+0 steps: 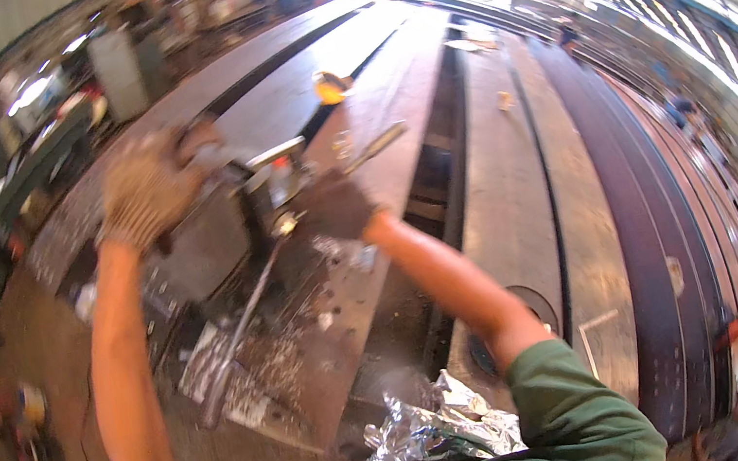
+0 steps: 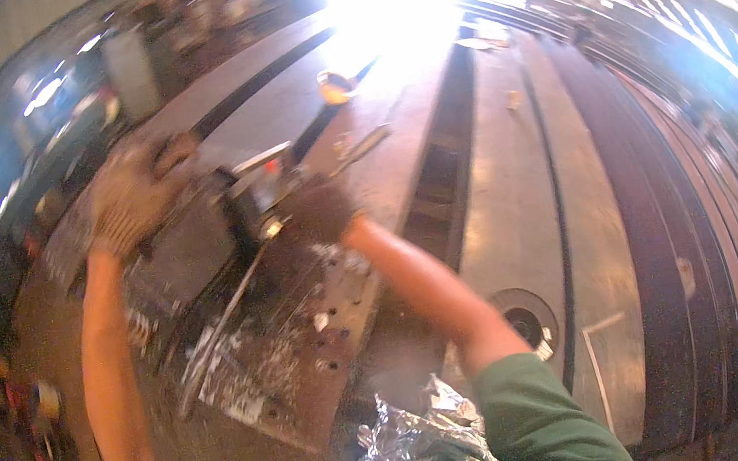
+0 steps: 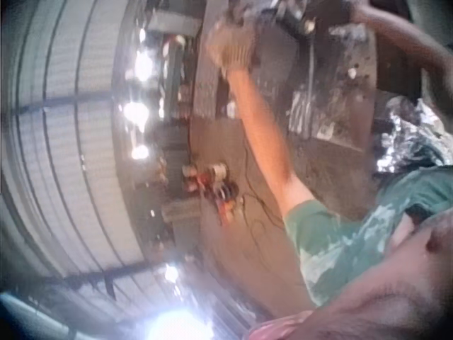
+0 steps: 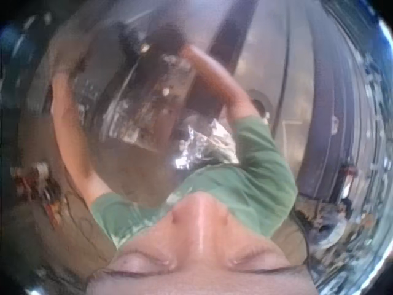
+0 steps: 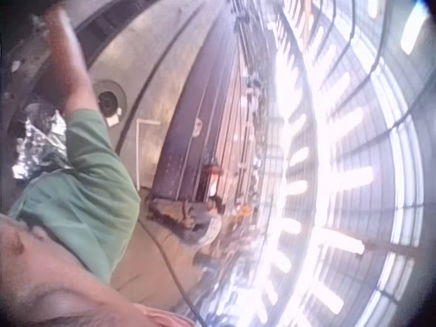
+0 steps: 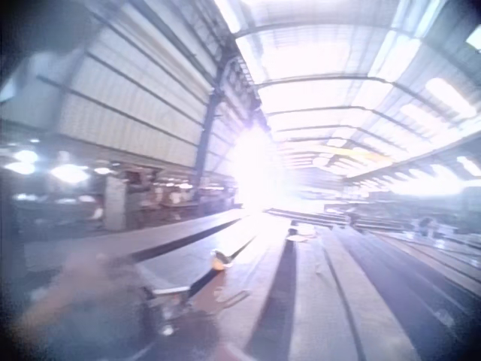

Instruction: The person operates a large industrial machine in a workshop, using a lever to control its movement over a metal sheet. They repeatedly adjust the lever and reposition a plastic bottle on the work surface while the machine runs.

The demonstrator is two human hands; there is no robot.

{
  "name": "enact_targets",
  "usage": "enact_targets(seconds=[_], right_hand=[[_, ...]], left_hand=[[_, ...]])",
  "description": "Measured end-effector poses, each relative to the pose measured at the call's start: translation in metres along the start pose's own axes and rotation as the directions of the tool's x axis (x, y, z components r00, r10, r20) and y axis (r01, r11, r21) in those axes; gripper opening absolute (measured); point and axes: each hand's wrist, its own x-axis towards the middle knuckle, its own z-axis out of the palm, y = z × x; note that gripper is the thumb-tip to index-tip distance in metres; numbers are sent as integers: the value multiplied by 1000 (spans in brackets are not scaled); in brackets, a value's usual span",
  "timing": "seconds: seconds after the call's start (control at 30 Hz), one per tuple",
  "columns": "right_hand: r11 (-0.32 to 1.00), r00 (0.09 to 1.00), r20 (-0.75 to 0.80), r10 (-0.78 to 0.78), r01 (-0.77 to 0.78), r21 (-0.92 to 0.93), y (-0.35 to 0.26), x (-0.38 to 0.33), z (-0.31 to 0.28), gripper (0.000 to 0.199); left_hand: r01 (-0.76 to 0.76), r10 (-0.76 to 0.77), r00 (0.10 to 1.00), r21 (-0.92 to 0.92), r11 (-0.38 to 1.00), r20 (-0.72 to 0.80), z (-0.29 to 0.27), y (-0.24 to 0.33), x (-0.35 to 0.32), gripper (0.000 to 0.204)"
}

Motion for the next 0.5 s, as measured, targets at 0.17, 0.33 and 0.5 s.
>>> enact_targets(seconds=[0.17, 0.33, 0.5], right_hand=[[938, 980, -183, 83, -139, -318, 93, -28, -25, 22], [897, 946, -271, 176, -268, -353, 81, -29, -18, 36], [836, 817, 226, 531, -548, 16, 68, -79, 133, 34]], left_hand=[[-147, 96, 840, -54, 988, -533, -21, -11, -38, 58], [-132, -338, 683, -564, 815, -648, 2, -86, -124, 45], [434, -826, 481, -739, 515, -294, 106, -128, -282, 36]])
